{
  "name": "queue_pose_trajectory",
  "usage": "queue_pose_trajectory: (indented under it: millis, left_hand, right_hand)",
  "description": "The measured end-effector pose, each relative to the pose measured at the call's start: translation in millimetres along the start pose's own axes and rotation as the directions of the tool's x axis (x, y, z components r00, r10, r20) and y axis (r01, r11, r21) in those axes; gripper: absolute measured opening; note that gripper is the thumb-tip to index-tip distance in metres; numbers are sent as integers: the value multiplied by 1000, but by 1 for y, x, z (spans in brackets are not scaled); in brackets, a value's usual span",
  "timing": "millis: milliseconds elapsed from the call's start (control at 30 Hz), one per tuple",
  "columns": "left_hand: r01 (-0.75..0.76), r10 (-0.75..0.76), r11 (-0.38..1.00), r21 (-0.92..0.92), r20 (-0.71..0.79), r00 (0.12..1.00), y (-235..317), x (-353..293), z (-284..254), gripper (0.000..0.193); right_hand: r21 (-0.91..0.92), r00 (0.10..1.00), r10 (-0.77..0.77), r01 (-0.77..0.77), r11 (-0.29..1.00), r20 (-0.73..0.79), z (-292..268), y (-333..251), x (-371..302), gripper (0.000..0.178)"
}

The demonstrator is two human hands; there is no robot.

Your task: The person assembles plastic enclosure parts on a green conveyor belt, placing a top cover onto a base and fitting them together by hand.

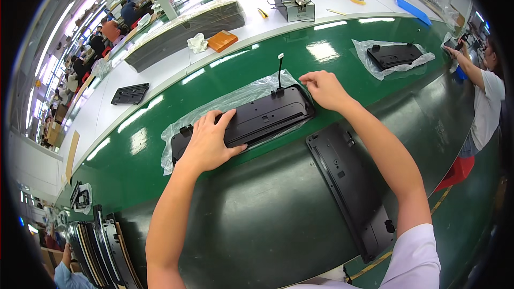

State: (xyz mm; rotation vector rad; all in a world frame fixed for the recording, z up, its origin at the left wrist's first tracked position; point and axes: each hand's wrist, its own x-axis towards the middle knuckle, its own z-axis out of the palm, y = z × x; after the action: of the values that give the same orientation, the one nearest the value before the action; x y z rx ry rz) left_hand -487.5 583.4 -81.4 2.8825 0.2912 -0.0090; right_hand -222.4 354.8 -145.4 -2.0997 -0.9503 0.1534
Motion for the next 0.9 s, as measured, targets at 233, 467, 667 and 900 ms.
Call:
queue_pose_trajectory:
  millis: [233,467,667,900]
  left_hand:
    - [-27,30,996,82,-35,999,14,16,8,90]
    - [-127,162,966,223,-143,976,10,13,19,78]
    - [-4,103,949,314,-298,949,-28,-41,8,52]
    - [-48,-7,991,-122,-409,912,-75,-46,14,36]
  right_hand:
    - [-275,999,45,-35,961,29,20,4,-10,33]
    - [-306,999,43,-50,951,-30,29,20,-10,36]
    - [-347,998,-62,48,937,-30,21,21,1,37]
    - [-401,996,19,20,916,92,-5,42,34,32]
